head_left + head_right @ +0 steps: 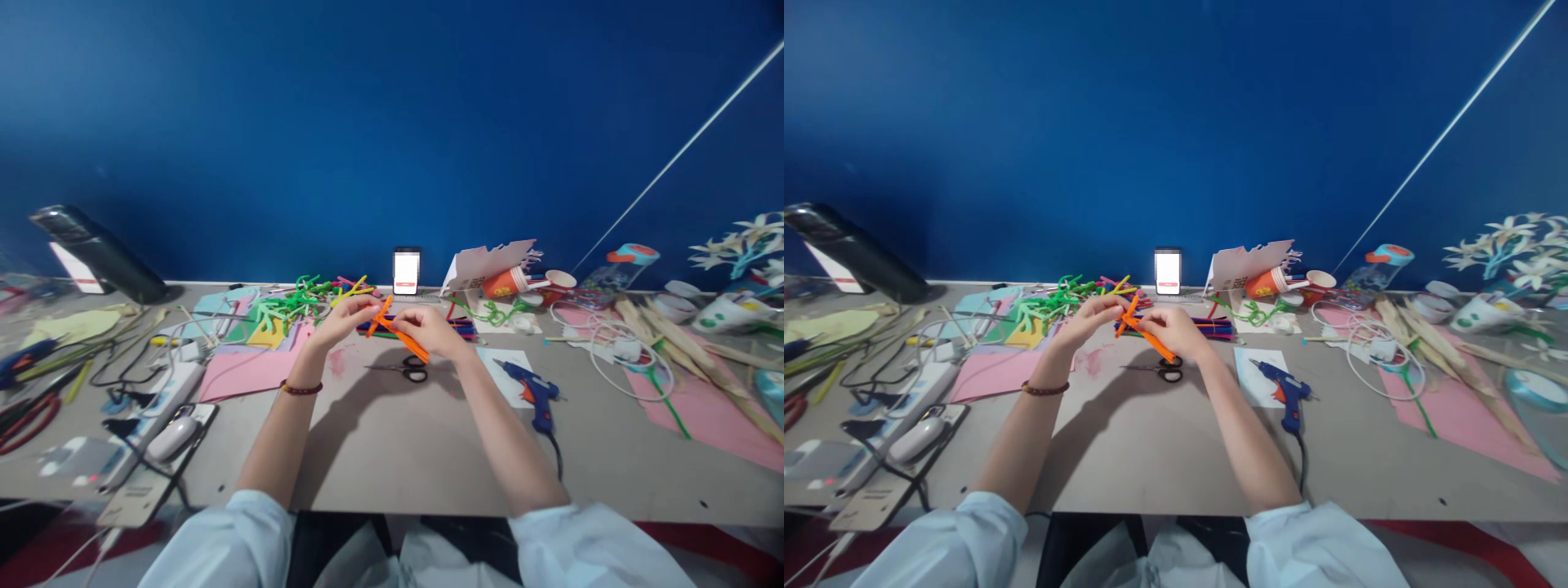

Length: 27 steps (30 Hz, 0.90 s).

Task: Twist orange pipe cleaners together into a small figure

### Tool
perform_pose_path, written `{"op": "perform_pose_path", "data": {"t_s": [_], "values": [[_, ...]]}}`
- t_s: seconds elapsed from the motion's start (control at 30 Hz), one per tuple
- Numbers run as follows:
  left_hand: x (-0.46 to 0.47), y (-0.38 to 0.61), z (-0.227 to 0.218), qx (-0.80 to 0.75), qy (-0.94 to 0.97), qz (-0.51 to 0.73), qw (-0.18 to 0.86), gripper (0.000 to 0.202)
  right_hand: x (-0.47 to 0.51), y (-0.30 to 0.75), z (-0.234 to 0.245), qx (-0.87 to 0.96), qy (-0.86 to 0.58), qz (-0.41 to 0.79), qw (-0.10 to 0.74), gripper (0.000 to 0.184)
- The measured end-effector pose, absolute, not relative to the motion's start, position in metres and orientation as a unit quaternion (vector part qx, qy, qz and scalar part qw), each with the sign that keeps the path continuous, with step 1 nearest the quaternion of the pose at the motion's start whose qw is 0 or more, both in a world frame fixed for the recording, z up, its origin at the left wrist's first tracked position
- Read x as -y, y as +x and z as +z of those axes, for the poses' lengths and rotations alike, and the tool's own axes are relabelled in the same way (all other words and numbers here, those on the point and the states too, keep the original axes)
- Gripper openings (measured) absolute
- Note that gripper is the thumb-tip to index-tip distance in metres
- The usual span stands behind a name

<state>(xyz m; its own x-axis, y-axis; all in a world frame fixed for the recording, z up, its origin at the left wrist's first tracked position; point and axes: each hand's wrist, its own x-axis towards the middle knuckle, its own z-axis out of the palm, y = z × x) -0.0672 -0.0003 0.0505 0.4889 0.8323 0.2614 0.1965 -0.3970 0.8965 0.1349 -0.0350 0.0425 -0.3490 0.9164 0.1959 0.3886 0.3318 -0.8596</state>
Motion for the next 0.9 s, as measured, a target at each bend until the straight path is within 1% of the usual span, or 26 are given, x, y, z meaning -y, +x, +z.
{"op": "perform_pose_path", "data": {"t_s": [0.13, 0.2, 0.3, 0.37, 0.43, 0.5, 0.6, 0.7, 0.8, 0.9], "values": [[-0.01, -0.066, 0.043, -0.427, 0.65, 0.439, 0.45, 0.054, 0.039, 0.13, 0.047, 0.821, -0.485, 0.077, 0.291, 0.022], [-0.014, -0.065, 0.04, -0.472, 0.622, 0.435, 0.448, 0.059, 0.037, 0.128, 0.045, 0.843, -0.471, -0.03, 0.259, 0.023], [-0.014, -0.063, 0.039, -0.497, 0.613, 0.378, 0.484, 0.061, 0.032, 0.127, 0.038, 0.864, -0.43, -0.106, 0.238, 0.03], [-0.011, -0.062, 0.039, -0.478, 0.617, 0.328, 0.533, 0.053, 0.03, 0.126, 0.035, 0.87, -0.409, -0.125, 0.246, 0.035], [-0.008, -0.061, 0.039, -0.435, 0.624, 0.309, 0.571, 0.044, 0.029, 0.125, 0.033, 0.871, -0.397, -0.122, 0.262, 0.037], [-0.007, -0.062, 0.038, -0.397, 0.631, 0.318, 0.585, 0.044, 0.03, 0.125, 0.034, 0.871, -0.393, -0.103, 0.277, 0.036], [-0.007, -0.062, 0.036, -0.38, 0.645, 0.33, 0.575, 0.044, 0.029, 0.126, 0.034, 0.869, -0.389, -0.064, 0.3, 0.032], [-0.007, -0.061, 0.035, -0.357, 0.688, 0.341, 0.531, 0.04, 0.027, 0.129, 0.032, 0.854, -0.399, -0.009, 0.333, 0.025], [-0.007, -0.062, 0.037, -0.329, 0.74, 0.346, 0.474, 0.036, 0.026, 0.132, 0.03, 0.818, -0.426, 0.102, 0.373, 0.02], [-0.004, -0.062, 0.039, -0.311, 0.78, 0.317, 0.442, 0.035, 0.025, 0.136, 0.029, 0.774, -0.45, 0.232, 0.381, 0.018]]}}
